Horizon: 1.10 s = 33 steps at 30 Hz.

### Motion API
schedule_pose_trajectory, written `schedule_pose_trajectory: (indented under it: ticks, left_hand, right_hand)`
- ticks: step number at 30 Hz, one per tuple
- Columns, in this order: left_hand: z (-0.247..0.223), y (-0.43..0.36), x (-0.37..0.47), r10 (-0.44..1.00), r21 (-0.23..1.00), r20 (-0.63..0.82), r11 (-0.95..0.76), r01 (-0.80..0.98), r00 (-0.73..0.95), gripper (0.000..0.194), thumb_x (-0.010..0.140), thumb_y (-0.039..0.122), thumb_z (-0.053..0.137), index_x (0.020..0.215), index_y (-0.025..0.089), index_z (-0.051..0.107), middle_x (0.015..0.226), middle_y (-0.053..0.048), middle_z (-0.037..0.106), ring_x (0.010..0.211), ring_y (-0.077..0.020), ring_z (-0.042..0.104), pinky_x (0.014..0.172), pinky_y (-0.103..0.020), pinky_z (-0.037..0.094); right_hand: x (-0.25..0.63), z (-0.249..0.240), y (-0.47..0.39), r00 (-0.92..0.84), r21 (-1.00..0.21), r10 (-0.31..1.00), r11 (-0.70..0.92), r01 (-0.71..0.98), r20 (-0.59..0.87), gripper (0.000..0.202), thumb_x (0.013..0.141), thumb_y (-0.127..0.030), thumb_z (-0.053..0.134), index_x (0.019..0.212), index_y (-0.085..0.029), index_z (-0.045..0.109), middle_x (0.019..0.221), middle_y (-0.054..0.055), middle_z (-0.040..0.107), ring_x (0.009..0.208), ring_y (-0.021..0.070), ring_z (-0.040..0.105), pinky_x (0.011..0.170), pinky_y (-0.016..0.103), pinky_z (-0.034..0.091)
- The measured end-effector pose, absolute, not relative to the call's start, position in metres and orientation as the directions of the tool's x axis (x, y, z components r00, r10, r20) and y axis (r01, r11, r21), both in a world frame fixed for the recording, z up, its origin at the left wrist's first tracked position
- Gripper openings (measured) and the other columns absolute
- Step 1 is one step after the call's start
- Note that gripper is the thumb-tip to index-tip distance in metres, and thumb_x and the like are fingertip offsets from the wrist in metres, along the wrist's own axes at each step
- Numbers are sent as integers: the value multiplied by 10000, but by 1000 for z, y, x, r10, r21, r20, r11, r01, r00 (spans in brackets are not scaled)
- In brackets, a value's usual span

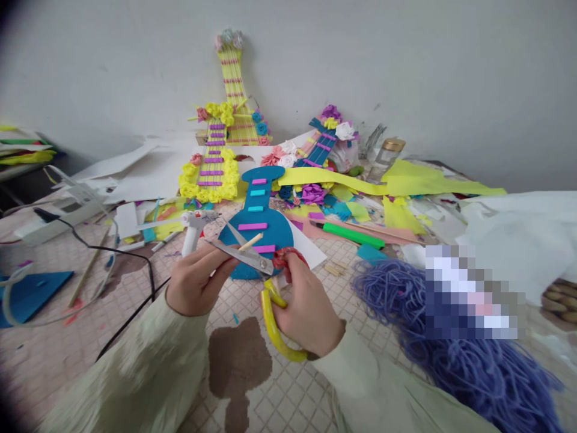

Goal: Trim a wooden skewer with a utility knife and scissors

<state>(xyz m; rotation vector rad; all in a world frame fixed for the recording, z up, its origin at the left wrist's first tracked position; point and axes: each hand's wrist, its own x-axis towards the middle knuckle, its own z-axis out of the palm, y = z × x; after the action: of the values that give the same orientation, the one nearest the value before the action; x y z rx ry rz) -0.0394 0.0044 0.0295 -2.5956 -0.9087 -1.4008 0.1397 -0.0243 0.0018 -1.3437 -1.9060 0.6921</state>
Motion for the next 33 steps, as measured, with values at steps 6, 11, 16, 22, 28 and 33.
schedule_pose_trajectory:
  ticks: [6,11,16,22,28,33]
  left_hand:
    - [29,4,-39,477,222,772,-821,526,419,113,829,129,463,775,109,560,628,-45,557,584,-130,499,526,-241,419]
    - [30,6,-40,460,205,771,-835,511,441,115,824,96,449,788,99,558,650,-60,579,616,-141,525,564,-251,442]
    - [28,6,-39,469,203,765,-826,526,441,127,835,116,433,767,119,541,657,-56,590,626,-144,548,571,-249,456]
    - [29,7,-38,468,157,749,-813,560,469,175,856,142,391,747,122,527,645,-62,591,612,-148,551,563,-256,462]
    - [29,10,-40,431,89,742,-822,562,513,221,872,158,350,737,133,523,597,-41,567,577,-143,525,556,-262,452]
    - [30,11,-40,436,110,731,-834,540,525,239,870,153,348,712,118,524,585,-57,560,566,-149,512,528,-266,441]
  right_hand:
    - [139,3,-25,-245,-764,935,350,543,255,470,708,-308,587,1110,-200,369,1014,86,494,910,215,504,795,388,437]
    - [140,5,-25,-272,-750,922,383,540,276,527,697,-310,602,1142,-186,348,1108,108,456,1065,236,440,937,416,363]
    - [141,3,-24,-273,-751,921,386,535,279,558,694,-305,605,1166,-186,332,1132,113,457,1061,233,457,922,406,386]
    - [140,7,-26,-281,-756,921,384,531,271,539,702,-298,594,1164,-198,334,1108,106,470,1021,234,470,880,411,405]
    - [140,6,-24,-292,-737,925,373,564,244,434,694,-198,539,1098,-197,380,962,80,510,900,225,503,787,391,433]
    - [140,5,-25,-286,-725,938,336,601,198,353,645,-179,534,971,-192,398,836,49,514,746,191,509,665,329,438]
